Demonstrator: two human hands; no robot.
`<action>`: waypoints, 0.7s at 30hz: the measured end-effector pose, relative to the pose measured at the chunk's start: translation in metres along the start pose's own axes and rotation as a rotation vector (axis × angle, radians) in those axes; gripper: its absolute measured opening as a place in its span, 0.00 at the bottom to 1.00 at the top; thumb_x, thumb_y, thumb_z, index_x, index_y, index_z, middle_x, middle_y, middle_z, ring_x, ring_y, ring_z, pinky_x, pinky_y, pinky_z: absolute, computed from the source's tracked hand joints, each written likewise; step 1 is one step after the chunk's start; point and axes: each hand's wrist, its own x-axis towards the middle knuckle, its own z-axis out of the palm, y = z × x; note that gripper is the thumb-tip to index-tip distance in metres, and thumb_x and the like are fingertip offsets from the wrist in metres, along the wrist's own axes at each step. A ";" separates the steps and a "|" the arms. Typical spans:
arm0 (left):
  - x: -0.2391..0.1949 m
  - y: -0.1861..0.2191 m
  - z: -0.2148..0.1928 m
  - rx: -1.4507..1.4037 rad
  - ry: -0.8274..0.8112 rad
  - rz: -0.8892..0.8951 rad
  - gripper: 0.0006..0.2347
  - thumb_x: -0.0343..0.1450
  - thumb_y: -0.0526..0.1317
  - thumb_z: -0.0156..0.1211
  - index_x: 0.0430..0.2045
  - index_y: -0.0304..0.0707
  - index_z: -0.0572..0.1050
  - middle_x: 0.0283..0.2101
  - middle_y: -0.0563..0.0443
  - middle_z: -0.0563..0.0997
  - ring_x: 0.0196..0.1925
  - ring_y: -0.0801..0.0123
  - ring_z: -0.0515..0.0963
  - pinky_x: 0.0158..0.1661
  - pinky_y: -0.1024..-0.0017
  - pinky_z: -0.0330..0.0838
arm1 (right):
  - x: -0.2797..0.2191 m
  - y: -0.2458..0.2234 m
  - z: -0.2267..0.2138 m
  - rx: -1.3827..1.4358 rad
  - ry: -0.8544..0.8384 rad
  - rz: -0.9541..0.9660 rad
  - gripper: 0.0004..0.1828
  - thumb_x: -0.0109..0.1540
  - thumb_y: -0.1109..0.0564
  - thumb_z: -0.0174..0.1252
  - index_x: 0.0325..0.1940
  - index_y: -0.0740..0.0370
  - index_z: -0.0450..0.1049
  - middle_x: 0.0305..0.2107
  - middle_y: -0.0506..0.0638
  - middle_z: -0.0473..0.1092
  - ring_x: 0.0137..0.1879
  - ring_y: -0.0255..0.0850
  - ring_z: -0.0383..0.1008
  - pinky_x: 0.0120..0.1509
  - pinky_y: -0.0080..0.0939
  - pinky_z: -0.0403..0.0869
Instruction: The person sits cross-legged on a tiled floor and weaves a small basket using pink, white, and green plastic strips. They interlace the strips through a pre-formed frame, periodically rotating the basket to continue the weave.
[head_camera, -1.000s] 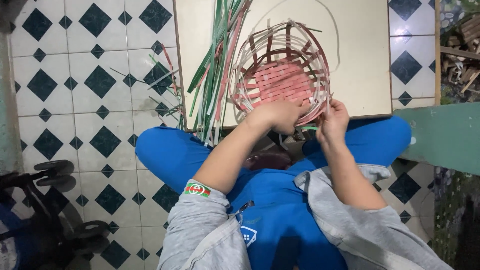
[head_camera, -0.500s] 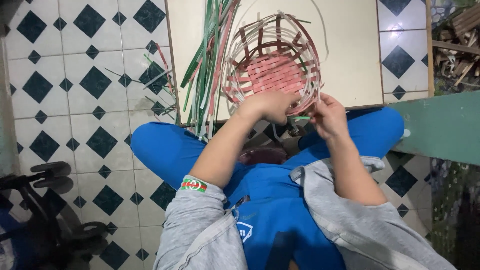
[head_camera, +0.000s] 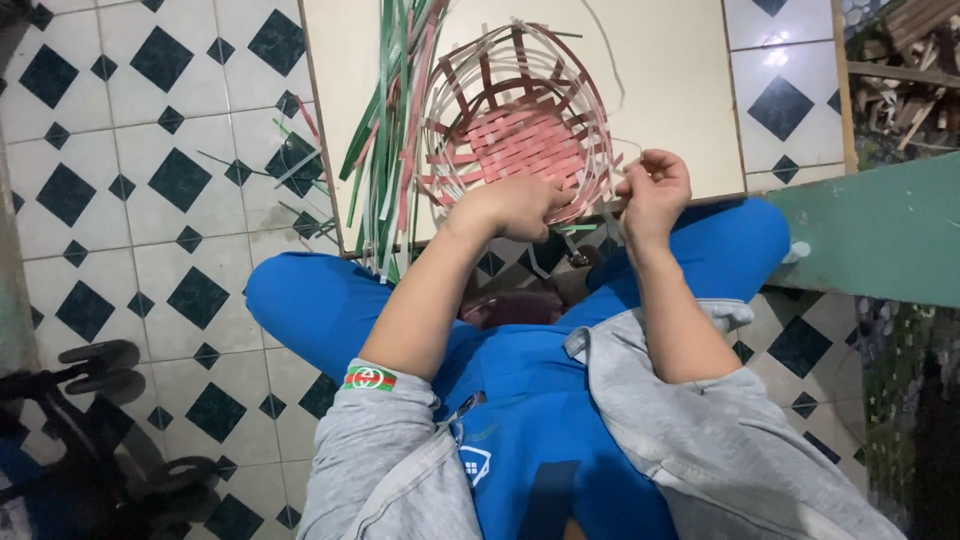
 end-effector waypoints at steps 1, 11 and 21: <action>0.001 0.001 -0.001 0.013 0.004 0.003 0.27 0.55 0.38 0.57 0.52 0.45 0.73 0.45 0.40 0.81 0.50 0.38 0.78 0.50 0.47 0.70 | 0.000 0.004 0.004 0.080 0.079 -0.013 0.16 0.53 0.77 0.51 0.39 0.62 0.65 0.22 0.55 0.68 0.17 0.37 0.70 0.21 0.28 0.68; 0.007 -0.008 0.010 0.076 0.007 0.008 0.28 0.54 0.38 0.56 0.53 0.44 0.72 0.45 0.46 0.80 0.48 0.40 0.79 0.51 0.50 0.69 | 0.001 0.009 0.009 0.162 0.221 0.028 0.17 0.55 0.75 0.51 0.35 0.55 0.60 0.24 0.51 0.68 0.19 0.31 0.66 0.24 0.27 0.70; 0.013 -0.013 0.017 0.074 0.014 0.023 0.27 0.53 0.37 0.53 0.50 0.44 0.73 0.46 0.45 0.80 0.49 0.42 0.79 0.53 0.49 0.67 | -0.001 -0.010 0.004 0.137 0.205 0.068 0.19 0.54 0.76 0.52 0.32 0.53 0.57 0.22 0.48 0.65 0.17 0.30 0.62 0.20 0.29 0.70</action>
